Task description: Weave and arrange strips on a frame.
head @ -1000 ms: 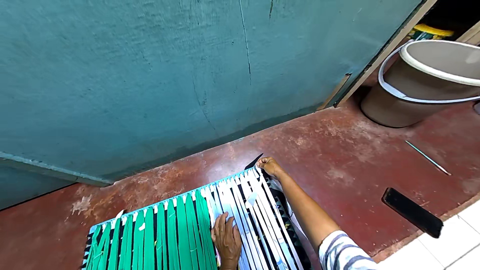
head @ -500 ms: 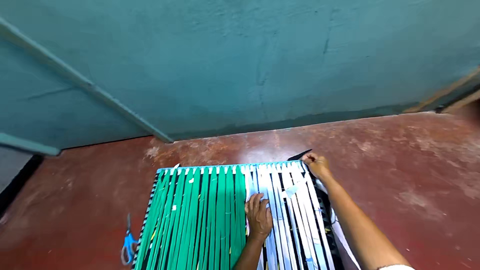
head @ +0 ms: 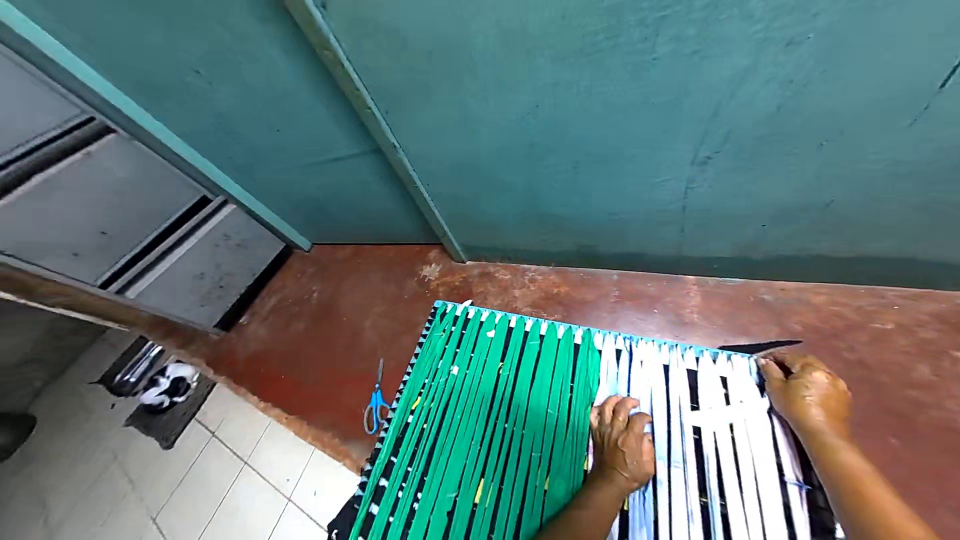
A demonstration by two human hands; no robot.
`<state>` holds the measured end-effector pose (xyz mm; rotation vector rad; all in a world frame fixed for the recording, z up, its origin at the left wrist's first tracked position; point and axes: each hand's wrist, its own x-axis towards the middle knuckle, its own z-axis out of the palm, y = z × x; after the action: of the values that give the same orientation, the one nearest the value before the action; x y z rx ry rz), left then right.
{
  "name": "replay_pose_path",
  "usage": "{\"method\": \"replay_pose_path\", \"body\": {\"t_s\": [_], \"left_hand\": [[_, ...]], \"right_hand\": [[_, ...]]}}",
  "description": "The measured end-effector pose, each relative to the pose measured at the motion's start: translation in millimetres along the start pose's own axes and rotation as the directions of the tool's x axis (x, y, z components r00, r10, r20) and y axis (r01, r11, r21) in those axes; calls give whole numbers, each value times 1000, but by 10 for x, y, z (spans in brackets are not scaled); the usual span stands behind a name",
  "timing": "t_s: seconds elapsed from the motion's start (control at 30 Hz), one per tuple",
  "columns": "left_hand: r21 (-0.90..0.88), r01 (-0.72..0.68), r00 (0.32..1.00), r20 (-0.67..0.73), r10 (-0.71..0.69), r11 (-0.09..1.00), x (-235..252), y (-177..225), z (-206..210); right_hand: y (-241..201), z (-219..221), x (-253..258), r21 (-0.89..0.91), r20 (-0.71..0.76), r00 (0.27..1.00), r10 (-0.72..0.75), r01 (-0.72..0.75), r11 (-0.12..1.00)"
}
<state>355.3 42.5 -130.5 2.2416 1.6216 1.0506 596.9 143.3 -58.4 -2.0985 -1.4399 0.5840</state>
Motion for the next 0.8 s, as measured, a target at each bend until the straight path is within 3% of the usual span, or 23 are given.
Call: {"method": "replay_pose_path", "body": {"t_s": [0.23,0.33,0.43,0.63,0.8], "left_hand": [[-65,-13,1000,-2,13,998,7,15,-5],[-97,64,986,160,-48,993,44,100,-133],[-63,98,914,400,-65,993,53,185,-346],[-50,-89,862,496,102,995,-489,250,-696],[-76,-121,805,576,143,990,-973,224,-979]], "right_hand": [[131,21,-217,71,-34,998,-57,59,996],[204,-170,-439,140,-29,994,-105,108,984],[375,-386,-716,144,39,990,-135,128,981],[462,-761,-1755,17,188,978,-92,91,996],[707,-728,-2727,-42,196,976,-95,105,994]]}}
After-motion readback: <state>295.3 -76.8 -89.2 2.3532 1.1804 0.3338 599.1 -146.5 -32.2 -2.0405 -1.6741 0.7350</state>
